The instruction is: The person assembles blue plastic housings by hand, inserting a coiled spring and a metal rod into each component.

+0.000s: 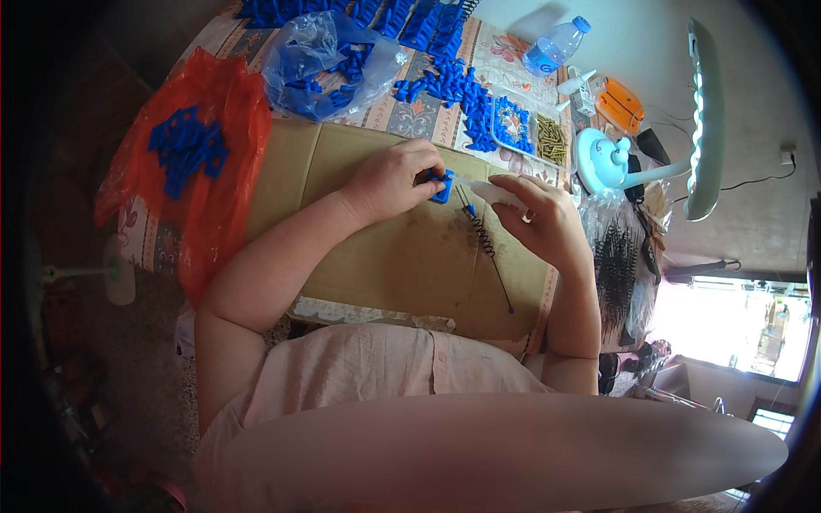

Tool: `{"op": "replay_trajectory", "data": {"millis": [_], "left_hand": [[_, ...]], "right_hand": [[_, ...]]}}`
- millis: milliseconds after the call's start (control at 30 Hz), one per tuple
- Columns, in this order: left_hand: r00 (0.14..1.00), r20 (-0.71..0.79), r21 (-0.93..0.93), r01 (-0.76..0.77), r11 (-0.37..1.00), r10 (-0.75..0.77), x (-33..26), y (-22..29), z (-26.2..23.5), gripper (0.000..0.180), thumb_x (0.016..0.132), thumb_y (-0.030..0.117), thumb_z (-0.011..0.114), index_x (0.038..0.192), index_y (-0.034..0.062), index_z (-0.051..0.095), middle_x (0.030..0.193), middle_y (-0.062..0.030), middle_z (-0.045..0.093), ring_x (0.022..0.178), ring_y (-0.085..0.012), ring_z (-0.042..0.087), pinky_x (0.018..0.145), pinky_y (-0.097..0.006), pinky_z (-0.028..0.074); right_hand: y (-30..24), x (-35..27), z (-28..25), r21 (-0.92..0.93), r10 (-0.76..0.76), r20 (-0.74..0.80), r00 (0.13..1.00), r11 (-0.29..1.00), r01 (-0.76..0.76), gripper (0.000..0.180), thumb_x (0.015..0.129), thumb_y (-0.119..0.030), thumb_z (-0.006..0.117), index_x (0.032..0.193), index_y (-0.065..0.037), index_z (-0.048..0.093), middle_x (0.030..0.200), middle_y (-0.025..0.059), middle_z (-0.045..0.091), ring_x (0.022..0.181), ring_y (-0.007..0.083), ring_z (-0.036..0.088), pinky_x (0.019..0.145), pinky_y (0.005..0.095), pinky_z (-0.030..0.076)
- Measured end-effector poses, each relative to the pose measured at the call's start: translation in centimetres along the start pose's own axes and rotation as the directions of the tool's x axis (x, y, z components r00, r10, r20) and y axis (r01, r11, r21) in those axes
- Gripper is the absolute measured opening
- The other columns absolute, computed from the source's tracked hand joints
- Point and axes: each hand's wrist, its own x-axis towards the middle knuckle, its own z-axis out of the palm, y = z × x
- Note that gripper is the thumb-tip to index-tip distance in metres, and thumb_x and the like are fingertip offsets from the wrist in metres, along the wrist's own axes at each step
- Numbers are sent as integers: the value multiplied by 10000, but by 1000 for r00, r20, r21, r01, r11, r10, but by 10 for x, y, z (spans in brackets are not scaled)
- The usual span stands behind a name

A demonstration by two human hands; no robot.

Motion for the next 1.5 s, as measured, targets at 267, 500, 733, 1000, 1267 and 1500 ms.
{"op": "replay_trajectory", "data": {"millis": [267, 500, 733, 1000, 1267, 1500], "left_hand": [[1000, 0, 6, -5, 1000, 5, 0, 2, -1, 165, 790, 23, 703, 894, -1, 577, 915, -89, 574, 775, -210, 604, 715, -322, 510], [1000, 1, -2, -1, 1000, 1, -1, 1, -1, 166, 788, 29, 703, 895, 1, 579, 925, -92, 578, 790, -222, 605, 723, -328, 511], [1000, 0, 18, -10, 1000, 10, 0, 1, -1, 163, 791, 30, 703, 899, 1, 586, 932, -92, 579, 809, -231, 607, 727, -329, 514], [1000, 5, -1, 22, 1000, -22, 0, 1, -1, 164, 788, 23, 704, 902, 1, 588, 933, -89, 579, 815, -224, 609, 734, -326, 517], [1000, 1, 2, 14, 1000, -14, -1, 1, -1, 159, 792, 26, 705, 902, 1, 592, 934, -87, 578, 816, -219, 612, 741, -321, 517], [1000, 7, -8, 27, 1000, -27, -1, 0, -1, 160, 791, 27, 707, 901, 0, 593, 936, -84, 579, 816, -217, 611, 741, -321, 516]], "right_hand": [[-1, 0, -1, 23, -9, -16, 1000, 1000, 9, 283, 779, -115, 701, 1054, -61, 661, 796, 95, 652, 672, 281, 643, 606, 381, 511], [0, 0, 1, -4, -33, -7, 999, 999, 33, 279, 779, -107, 700, 1051, -63, 663, 789, 94, 647, 669, 281, 642, 602, 378, 508], [-3, 1, -1, 16, -23, -31, 999, 1000, 24, 282, 771, -99, 703, 1048, -63, 663, 769, 89, 639, 661, 269, 638, 600, 376, 507], [-2, 2, 1, -4, -56, -23, 998, 998, 56, 279, 770, -92, 701, 1046, -65, 664, 777, 90, 641, 657, 268, 642, 590, 370, 508], [-4, 1, 1, -4, -46, -46, 998, 999, 45, 276, 770, -90, 705, 1042, -66, 665, 795, 94, 646, 658, 270, 643, 586, 367, 510], [-3, 1, 1, 9, -54, -61, 997, 998, 55, 286, 761, -88, 708, 1044, -71, 667, 808, 89, 647, 666, 272, 643, 588, 369, 509]]}}
